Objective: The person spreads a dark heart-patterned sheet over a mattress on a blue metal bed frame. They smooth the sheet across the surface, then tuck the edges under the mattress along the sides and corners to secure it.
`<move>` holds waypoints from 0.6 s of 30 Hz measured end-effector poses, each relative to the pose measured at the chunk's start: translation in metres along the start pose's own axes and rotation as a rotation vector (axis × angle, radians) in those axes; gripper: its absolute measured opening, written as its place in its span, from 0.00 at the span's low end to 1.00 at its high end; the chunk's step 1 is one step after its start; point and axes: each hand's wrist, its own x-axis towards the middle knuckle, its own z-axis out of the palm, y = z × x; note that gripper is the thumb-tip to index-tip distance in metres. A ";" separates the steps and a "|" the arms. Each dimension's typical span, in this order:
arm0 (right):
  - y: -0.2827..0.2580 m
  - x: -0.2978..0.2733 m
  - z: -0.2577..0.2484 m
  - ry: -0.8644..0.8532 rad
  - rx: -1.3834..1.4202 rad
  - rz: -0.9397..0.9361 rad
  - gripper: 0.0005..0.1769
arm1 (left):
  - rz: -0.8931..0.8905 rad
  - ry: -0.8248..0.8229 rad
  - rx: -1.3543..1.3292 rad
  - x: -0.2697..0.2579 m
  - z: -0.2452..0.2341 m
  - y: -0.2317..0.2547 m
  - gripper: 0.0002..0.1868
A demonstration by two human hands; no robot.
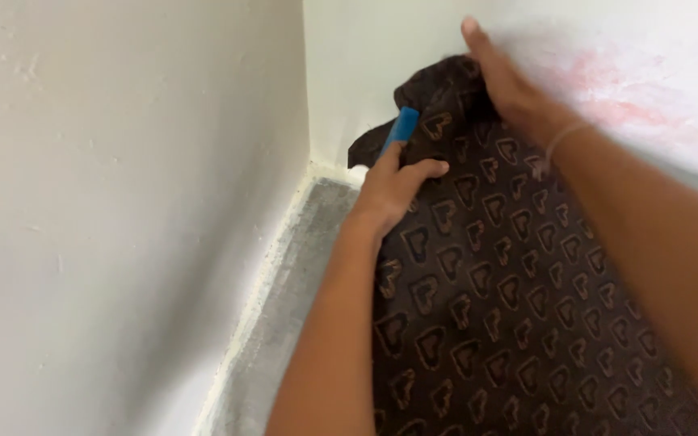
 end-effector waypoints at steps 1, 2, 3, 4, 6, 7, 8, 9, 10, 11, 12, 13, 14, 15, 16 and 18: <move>-0.002 0.002 -0.003 0.002 0.005 0.011 0.52 | -0.008 -0.008 0.005 -0.006 -0.001 0.007 0.54; -0.004 0.005 -0.006 -0.068 0.052 0.096 0.52 | -0.060 -0.044 -0.051 -0.013 -0.003 0.013 0.52; -0.011 0.013 -0.011 -0.138 0.088 0.162 0.53 | -0.096 -0.071 -0.116 -0.016 -0.006 0.023 0.50; -0.012 0.015 -0.013 -0.136 0.083 0.157 0.53 | -0.089 -0.070 -0.119 -0.010 -0.004 0.018 0.50; -0.014 0.017 -0.012 -0.149 0.005 0.108 0.51 | -0.054 -0.003 -0.010 -0.003 -0.003 0.005 0.52; -0.021 0.012 -0.010 -0.154 0.005 0.110 0.51 | -0.059 -0.002 -0.012 -0.005 -0.004 0.007 0.52; -0.027 0.006 -0.008 -0.189 -0.023 0.152 0.49 | -0.074 -0.010 -0.022 -0.006 -0.003 0.009 0.51; -0.033 0.002 -0.008 -0.218 -0.050 0.193 0.47 | -0.085 -0.021 -0.031 -0.006 -0.003 0.011 0.51; -0.029 0.003 -0.005 -0.217 -0.050 0.194 0.47 | -0.085 -0.022 -0.030 -0.007 -0.003 0.012 0.51; -0.025 0.004 -0.002 -0.206 -0.039 0.179 0.46 | -0.075 -0.010 -0.009 -0.007 -0.003 0.012 0.50; -0.020 0.004 0.000 -0.195 -0.027 0.165 0.46 | -0.065 0.001 0.013 -0.007 -0.002 0.013 0.50; -0.015 0.000 0.003 -0.196 -0.028 0.170 0.46 | -0.069 -0.002 0.012 -0.003 -0.002 0.007 0.50; -0.010 -0.004 0.005 -0.214 -0.052 0.199 0.47 | -0.019 0.021 0.067 0.000 -0.001 0.001 0.50; -0.006 -0.007 0.006 -0.229 -0.077 0.223 0.50 | 0.038 0.044 0.124 0.005 -0.001 -0.003 0.50; 0.008 -0.009 0.010 -0.226 -0.077 0.225 0.50 | 0.040 0.042 0.124 0.002 -0.002 0.000 0.50; 0.038 -0.015 0.013 -0.142 -0.031 -0.096 0.52 | 0.032 0.074 0.159 -0.004 -0.001 0.008 0.47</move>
